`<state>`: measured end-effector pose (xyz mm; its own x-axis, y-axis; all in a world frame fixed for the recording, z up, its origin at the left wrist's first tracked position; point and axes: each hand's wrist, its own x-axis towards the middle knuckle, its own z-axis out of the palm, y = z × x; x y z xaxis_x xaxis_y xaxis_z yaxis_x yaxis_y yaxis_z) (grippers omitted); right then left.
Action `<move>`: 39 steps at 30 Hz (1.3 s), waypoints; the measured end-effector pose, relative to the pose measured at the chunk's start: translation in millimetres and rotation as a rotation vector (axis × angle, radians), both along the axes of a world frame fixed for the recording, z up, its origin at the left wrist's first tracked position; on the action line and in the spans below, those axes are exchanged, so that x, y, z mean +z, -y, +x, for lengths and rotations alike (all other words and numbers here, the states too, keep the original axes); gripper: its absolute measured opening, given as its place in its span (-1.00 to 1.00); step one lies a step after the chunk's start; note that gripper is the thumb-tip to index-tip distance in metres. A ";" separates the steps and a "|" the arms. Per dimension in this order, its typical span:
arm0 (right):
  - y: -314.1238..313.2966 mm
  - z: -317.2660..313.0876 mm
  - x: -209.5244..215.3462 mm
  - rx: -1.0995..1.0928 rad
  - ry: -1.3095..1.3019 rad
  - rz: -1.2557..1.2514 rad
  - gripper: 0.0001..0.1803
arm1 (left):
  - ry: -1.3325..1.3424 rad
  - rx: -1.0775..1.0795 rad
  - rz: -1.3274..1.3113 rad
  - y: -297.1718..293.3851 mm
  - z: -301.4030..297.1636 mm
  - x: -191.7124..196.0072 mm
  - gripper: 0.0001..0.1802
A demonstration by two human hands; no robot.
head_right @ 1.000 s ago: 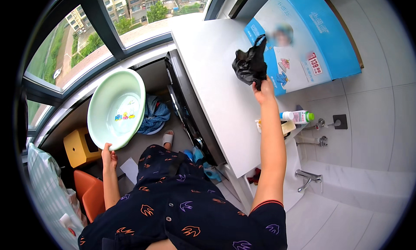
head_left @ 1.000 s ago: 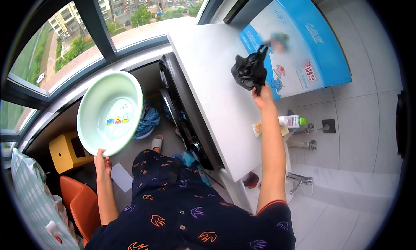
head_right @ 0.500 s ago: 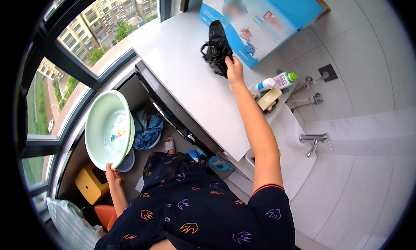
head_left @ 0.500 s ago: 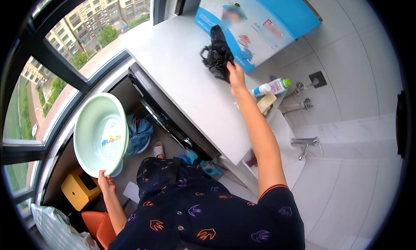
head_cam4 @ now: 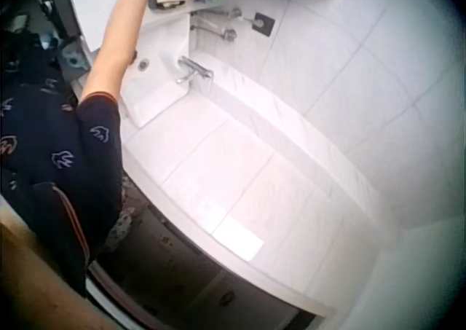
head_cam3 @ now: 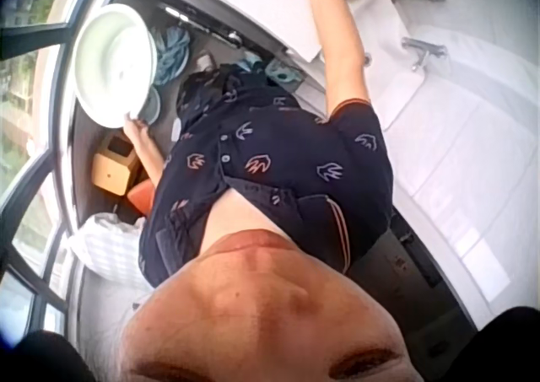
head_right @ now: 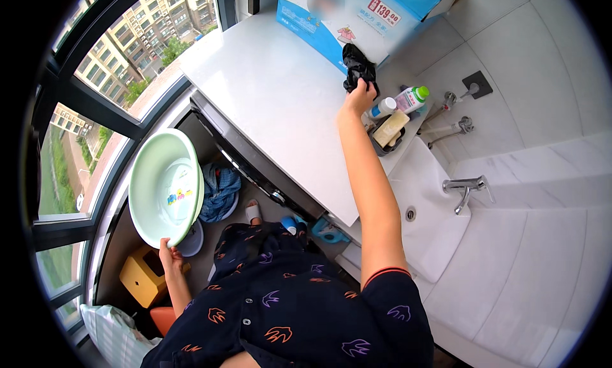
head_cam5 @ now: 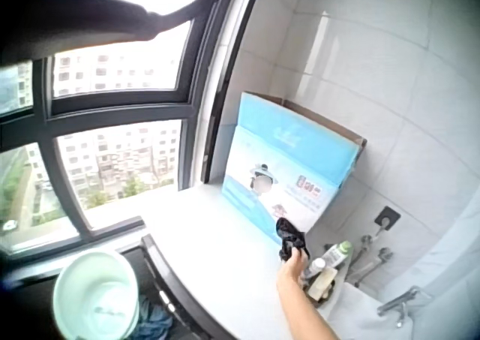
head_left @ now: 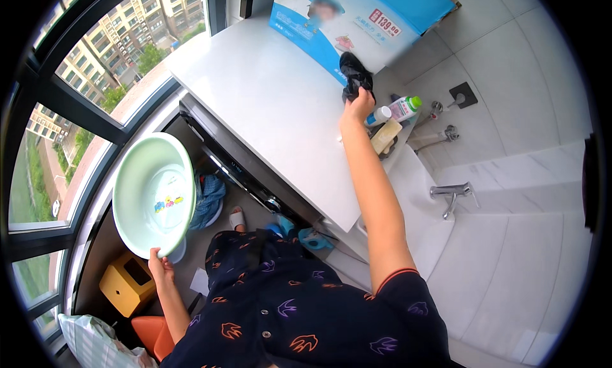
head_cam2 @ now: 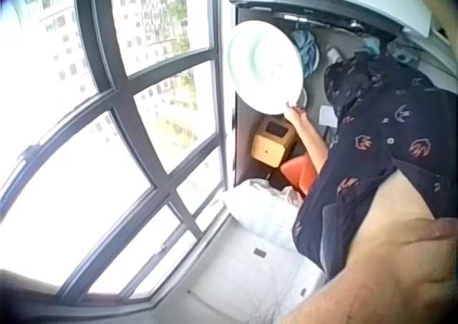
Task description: The person cleans a light green plastic basin by scrubbing it with a red cloth and rinsing it under a running tap. They also move a blue patterned cloth and a black plastic bag to clear the workspace. The person finishes by rinsing the cloth and placing the basin on the floor.
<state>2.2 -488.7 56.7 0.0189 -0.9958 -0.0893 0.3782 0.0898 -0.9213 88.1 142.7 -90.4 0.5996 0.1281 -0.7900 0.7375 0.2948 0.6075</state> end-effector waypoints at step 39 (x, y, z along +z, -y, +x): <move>-117.3 -308.5 -28.1 -0.239 -1.517 -0.540 -0.52 | -0.093 -0.039 -0.013 4.2 1.6 -2.9 -0.80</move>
<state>-306.3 -371.4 28.7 0.0930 -0.8829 0.4603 -0.8986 -0.2736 -0.3432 89.7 138.5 -93.3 0.5280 0.0959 -0.8438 0.8014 0.2724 0.5324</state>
